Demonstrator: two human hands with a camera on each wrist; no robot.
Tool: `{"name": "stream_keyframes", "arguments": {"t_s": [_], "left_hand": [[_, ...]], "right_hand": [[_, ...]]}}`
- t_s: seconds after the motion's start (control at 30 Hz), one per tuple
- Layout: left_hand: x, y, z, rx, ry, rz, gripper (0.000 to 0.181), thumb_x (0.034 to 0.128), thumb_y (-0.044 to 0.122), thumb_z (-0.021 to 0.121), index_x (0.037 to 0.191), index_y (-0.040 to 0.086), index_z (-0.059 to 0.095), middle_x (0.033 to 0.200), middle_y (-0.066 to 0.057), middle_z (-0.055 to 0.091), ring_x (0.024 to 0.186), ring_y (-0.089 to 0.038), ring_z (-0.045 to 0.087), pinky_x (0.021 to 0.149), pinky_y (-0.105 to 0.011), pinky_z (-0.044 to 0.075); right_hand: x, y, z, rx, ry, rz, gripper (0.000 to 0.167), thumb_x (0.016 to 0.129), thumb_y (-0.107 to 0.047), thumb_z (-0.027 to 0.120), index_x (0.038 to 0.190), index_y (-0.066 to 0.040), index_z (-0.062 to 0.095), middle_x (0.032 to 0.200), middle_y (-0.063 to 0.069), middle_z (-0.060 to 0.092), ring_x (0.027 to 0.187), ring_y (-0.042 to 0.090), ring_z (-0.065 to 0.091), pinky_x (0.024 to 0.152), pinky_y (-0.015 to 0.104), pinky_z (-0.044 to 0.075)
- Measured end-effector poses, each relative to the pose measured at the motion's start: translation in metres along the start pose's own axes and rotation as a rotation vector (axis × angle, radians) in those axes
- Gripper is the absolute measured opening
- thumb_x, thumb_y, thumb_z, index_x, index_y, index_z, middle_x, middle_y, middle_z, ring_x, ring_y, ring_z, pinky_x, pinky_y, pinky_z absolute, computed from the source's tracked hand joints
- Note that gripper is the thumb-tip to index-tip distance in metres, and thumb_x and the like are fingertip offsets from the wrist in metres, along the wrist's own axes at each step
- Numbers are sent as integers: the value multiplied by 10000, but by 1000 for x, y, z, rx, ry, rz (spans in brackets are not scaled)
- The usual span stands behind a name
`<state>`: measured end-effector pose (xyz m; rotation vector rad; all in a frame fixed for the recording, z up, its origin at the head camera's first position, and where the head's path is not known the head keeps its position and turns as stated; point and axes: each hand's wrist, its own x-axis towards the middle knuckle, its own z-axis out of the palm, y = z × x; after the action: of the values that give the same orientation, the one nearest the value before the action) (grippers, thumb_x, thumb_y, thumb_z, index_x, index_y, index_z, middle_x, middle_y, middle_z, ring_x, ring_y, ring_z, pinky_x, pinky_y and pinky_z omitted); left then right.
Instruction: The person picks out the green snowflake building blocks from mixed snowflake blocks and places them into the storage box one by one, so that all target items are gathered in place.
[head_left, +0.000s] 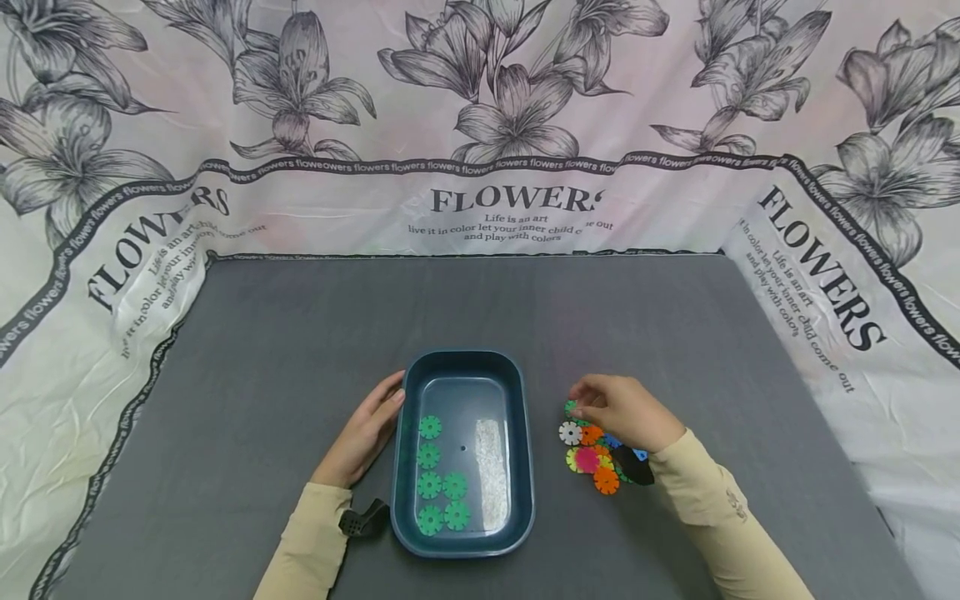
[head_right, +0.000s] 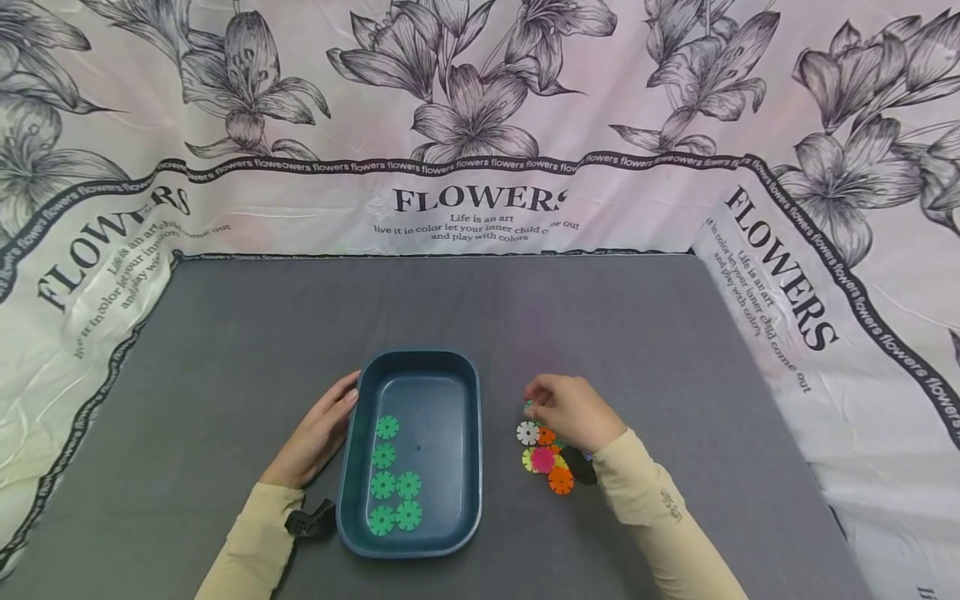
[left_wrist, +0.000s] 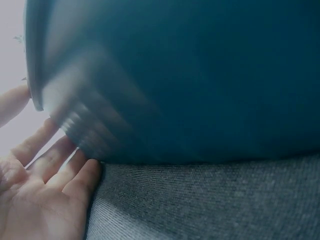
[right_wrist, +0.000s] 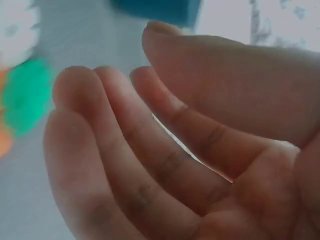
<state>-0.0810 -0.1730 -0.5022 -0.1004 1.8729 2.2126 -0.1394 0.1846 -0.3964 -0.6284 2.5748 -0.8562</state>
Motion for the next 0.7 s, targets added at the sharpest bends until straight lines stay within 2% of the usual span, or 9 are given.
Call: {"name": "stream_keyframes", "arguments": {"t_s": [0.13, 0.27, 0.4, 0.57, 0.7], "left_hand": [[2, 0, 1, 1, -1, -3, 573, 979, 389, 532, 1460, 150, 332, 1485, -51, 365, 1323, -157, 389, 1143, -431, 223], [0, 0, 1, -11, 1, -6, 570, 976, 393, 534, 1459, 163, 337, 1481, -37, 370, 1327, -156, 387, 1140, -424, 223], [0, 0, 0, -15, -8, 9, 589, 972, 406, 538, 1465, 159, 331, 1489, -48, 362, 1346, -174, 368, 1147, -439, 210], [0, -1, 1, -19, 2, 9, 601, 968, 403, 547, 1468, 153, 326, 1488, -45, 362, 1351, -174, 358, 1150, -434, 201], [0, -2, 0, -14, -9, 16, 605, 975, 395, 536, 1479, 154, 304, 1496, -46, 348, 1366, -173, 346, 1144, -401, 225]], "right_hand": [[-2, 20, 8, -70, 38, 66, 137, 872, -94, 684, 988, -25, 661, 839, 35, 650, 745, 169, 582, 665, 339, 500], [0, 36, 18, -150, 92, 86, 163, 825, -100, 732, 937, -16, 650, 789, 45, 597, 712, 181, 529, 643, 345, 459], [3, 44, 26, -183, 118, 96, 192, 808, -114, 754, 905, -16, 621, 779, 61, 561, 714, 191, 502, 631, 343, 433], [4, 47, 28, -162, 113, 93, 189, 817, -106, 748, 900, -11, 608, 778, 69, 571, 692, 189, 512, 613, 339, 438], [4, 48, 28, -105, 108, 114, 168, 833, -84, 728, 892, -7, 591, 776, 66, 581, 666, 174, 520, 593, 324, 449]]}}
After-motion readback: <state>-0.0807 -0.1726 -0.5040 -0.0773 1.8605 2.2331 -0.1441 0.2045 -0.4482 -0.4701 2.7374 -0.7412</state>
